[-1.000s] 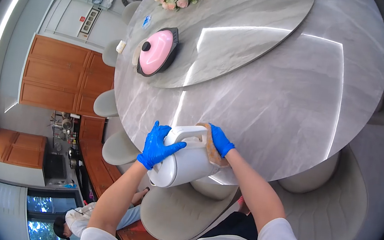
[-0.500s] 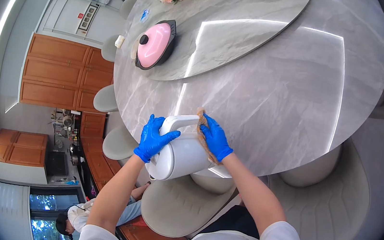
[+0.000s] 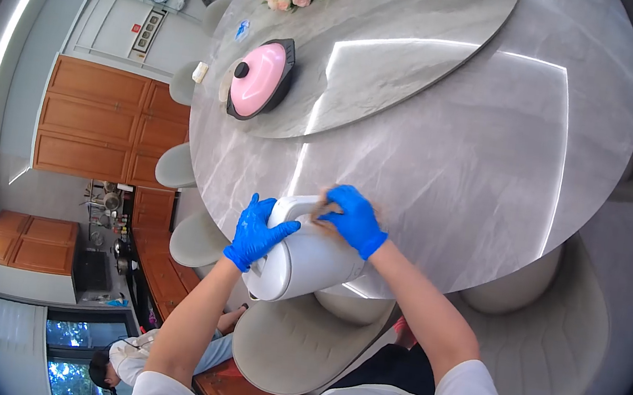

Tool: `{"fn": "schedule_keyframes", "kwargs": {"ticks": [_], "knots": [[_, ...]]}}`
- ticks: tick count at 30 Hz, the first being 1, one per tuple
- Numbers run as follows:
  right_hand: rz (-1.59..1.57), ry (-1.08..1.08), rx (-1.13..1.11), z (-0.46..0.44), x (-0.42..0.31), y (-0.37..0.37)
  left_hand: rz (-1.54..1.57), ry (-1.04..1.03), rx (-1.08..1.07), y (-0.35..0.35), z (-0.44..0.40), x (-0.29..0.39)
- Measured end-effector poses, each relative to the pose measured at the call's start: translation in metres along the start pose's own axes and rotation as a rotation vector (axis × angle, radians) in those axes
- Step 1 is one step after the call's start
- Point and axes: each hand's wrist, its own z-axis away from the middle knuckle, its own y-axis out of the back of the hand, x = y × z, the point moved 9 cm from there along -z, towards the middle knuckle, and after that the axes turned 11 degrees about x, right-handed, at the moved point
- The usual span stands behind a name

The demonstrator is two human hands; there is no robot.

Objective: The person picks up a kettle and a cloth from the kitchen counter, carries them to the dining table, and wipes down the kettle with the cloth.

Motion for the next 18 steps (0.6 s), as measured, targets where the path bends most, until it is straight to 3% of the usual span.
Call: {"fn": "schedule_keyframes", "kwargs": {"ticks": [1,4,6,8,9,12,13,14,16,18], "knots": [[-0.01,0.003,-0.058,-0.011,-0.028,-0.005,0.021,-0.012,-0.005,0.001,-0.002,0.002],[-0.114,-0.121,-0.044,-0.008,-0.012,-0.008,0.037,0.007,-0.042,0.001,-0.001,0.008],[-0.101,-0.079,0.001,0.006,0.017,0.003,0.021,0.064,-0.045,0.001,0.001,0.0],[-0.034,-0.483,-0.129,0.027,0.071,0.0,-0.006,0.024,0.001,0.001,0.003,-0.006],[0.082,-0.161,-0.014,0.01,0.037,0.002,-0.03,0.001,0.034,0.002,0.002,-0.005],[-0.075,-0.072,-0.12,-0.011,-0.015,-0.02,0.011,0.096,0.019,0.002,0.004,-0.013],[-0.134,-0.286,-0.11,-0.011,-0.003,-0.015,0.026,0.144,-0.003,0.003,0.004,-0.01],[-0.133,-0.279,-0.109,-0.008,0.007,-0.013,0.027,0.138,0.001,0.003,0.002,-0.01],[0.171,-0.504,-0.196,0.022,0.062,-0.011,0.048,0.152,0.021,0.002,0.004,-0.015],[0.042,-0.544,-0.249,0.038,0.064,-0.011,0.037,0.103,0.019,0.003,0.001,-0.012]]}}
